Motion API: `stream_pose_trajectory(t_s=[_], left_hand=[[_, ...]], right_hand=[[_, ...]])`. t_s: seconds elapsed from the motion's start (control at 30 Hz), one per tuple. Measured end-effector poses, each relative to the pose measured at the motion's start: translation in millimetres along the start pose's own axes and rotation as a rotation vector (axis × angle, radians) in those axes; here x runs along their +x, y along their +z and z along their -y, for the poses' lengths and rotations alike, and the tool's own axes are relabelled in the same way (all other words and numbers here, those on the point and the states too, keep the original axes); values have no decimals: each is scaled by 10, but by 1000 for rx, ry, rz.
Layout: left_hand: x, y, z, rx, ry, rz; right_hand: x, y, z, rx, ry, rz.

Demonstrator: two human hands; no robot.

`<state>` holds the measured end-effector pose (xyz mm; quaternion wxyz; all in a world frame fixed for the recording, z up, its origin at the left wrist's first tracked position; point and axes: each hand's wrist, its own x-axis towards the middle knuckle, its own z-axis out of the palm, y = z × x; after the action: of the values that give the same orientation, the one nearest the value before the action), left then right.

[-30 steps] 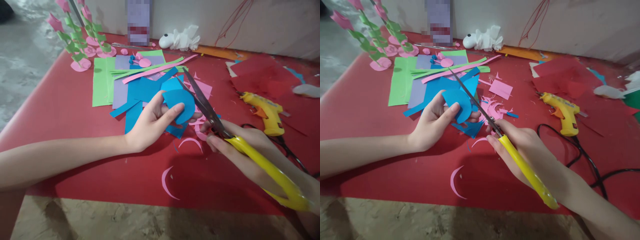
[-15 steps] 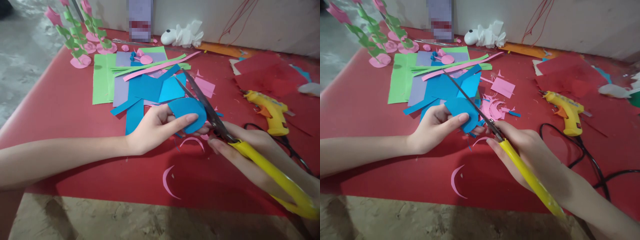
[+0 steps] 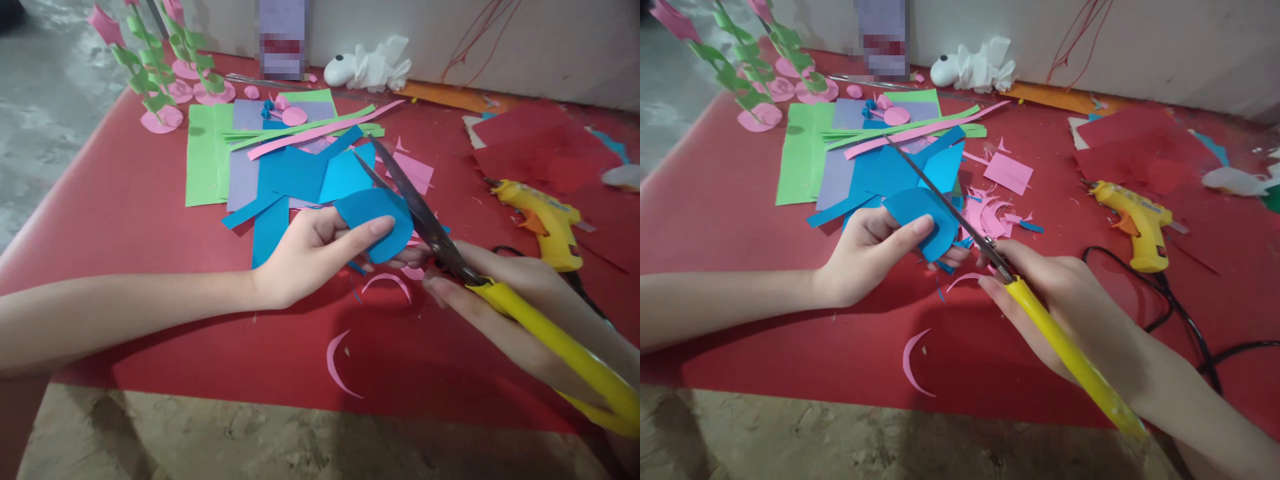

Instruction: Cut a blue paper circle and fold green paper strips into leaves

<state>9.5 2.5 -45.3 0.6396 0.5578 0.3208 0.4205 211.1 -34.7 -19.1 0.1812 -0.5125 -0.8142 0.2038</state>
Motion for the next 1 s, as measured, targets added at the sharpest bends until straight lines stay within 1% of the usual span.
stream_pose_trajectory(t_s=[0.1, 0.17, 0.27, 0.33, 0.5, 0.6, 0.67, 0.77, 0.83, 0.9, 1.0], left_hand=[[4, 0, 3, -18, 3, -6], [3, -3, -4, -30, 16, 22], [-1, -10, -22, -29, 25, 60], [-3, -16, -33, -15, 22, 60], [1, -42, -29, 37, 26, 62], [0, -56, -15, 35, 57, 90], [-4, -60, -10, 40, 62, 100], [-16, -62, -7, 57, 32, 131], [-21, -66, 1, 65, 14, 141], [-20, -72, 15, 57, 19, 127], [-10, -78, 36, 1, 55, 127]], right_hand=[[8, -9, -23, 2, -62, 10], [12, -19, -43, 0, -104, 20], [11, -28, -51, 3, -116, 24], [5, -28, -29, 6, -103, 15], [-12, -41, 68, -10, -6, 28], [-19, -68, 81, -50, -17, 31], [-19, -89, 59, -99, -52, 36], [-15, -117, 10, -159, -142, 67], [-16, -129, -12, -183, -174, 68], [-23, -135, -24, -212, -149, 46], [-40, -134, -37, -231, -59, 9]])
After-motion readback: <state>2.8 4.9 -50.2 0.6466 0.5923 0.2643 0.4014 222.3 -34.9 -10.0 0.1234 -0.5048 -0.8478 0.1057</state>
